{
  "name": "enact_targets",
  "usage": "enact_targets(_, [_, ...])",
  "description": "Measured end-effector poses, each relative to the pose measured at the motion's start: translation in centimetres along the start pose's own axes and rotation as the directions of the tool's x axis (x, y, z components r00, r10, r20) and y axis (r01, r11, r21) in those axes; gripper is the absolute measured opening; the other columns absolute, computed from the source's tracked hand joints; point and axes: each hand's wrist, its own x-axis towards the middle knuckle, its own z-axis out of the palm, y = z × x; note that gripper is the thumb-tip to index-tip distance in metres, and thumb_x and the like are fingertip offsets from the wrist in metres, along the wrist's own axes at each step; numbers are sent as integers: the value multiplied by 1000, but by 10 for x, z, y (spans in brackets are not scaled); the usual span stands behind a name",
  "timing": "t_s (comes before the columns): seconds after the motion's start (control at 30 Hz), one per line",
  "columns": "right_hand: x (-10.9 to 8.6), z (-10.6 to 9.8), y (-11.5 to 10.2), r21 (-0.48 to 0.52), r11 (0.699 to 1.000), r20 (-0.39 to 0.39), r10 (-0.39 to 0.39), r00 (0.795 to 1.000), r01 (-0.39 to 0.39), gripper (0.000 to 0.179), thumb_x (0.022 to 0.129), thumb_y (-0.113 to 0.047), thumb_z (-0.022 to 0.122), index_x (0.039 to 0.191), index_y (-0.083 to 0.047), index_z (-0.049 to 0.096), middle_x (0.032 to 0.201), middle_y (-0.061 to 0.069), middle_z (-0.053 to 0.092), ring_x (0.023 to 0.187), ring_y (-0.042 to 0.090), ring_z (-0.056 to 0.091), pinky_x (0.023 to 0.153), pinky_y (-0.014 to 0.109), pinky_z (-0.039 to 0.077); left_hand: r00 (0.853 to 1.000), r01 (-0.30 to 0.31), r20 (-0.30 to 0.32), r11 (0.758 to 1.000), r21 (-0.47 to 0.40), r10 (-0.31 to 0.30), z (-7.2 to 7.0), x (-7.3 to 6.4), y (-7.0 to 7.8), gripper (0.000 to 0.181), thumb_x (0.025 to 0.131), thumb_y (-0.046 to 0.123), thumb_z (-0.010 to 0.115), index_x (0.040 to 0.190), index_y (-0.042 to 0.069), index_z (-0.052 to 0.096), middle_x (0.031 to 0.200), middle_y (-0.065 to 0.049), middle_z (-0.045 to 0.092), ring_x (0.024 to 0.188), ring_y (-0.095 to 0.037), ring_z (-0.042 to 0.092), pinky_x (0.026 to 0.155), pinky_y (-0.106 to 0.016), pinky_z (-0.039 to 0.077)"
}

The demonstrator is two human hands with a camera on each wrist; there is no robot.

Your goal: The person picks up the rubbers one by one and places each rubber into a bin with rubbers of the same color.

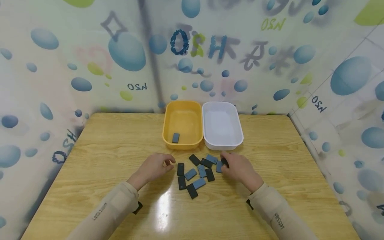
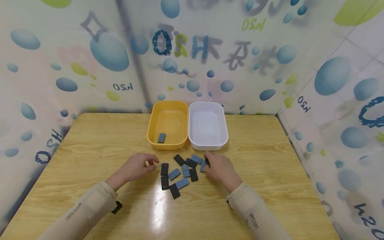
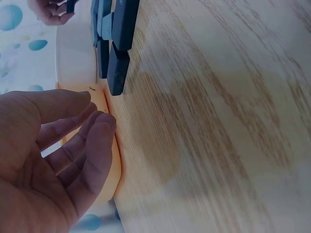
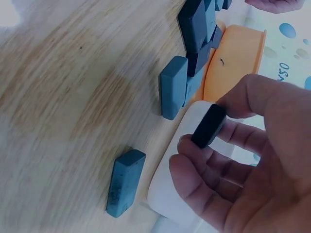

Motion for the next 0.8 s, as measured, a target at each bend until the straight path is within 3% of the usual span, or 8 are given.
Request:
enact_targets(0.37, [6, -6, -9, -13, 999, -84, -39, 996, 38, 33, 82, -19, 67, 114, -14, 63, 103, 8, 65, 77, 19, 56, 68, 38, 49, 999, 43, 13, 999, -23, -42, -5, -5, -4, 14, 91, 21, 67, 104, 17, 71, 88, 2, 71, 76, -11, 61, 69, -31, 50])
enact_targets(0.8, [11, -22, -15, -22, 996, -206, -90, 974, 87, 26, 81, -20, 68, 106, -14, 64, 85, 4, 59, 64, 16, 48, 54, 27, 38, 1000, 14, 7, 1000, -15, -14, -4, -1, -3, 15, 92, 21, 66, 105, 17, 72, 88, 2, 71, 75, -10, 61, 68, -31, 50])
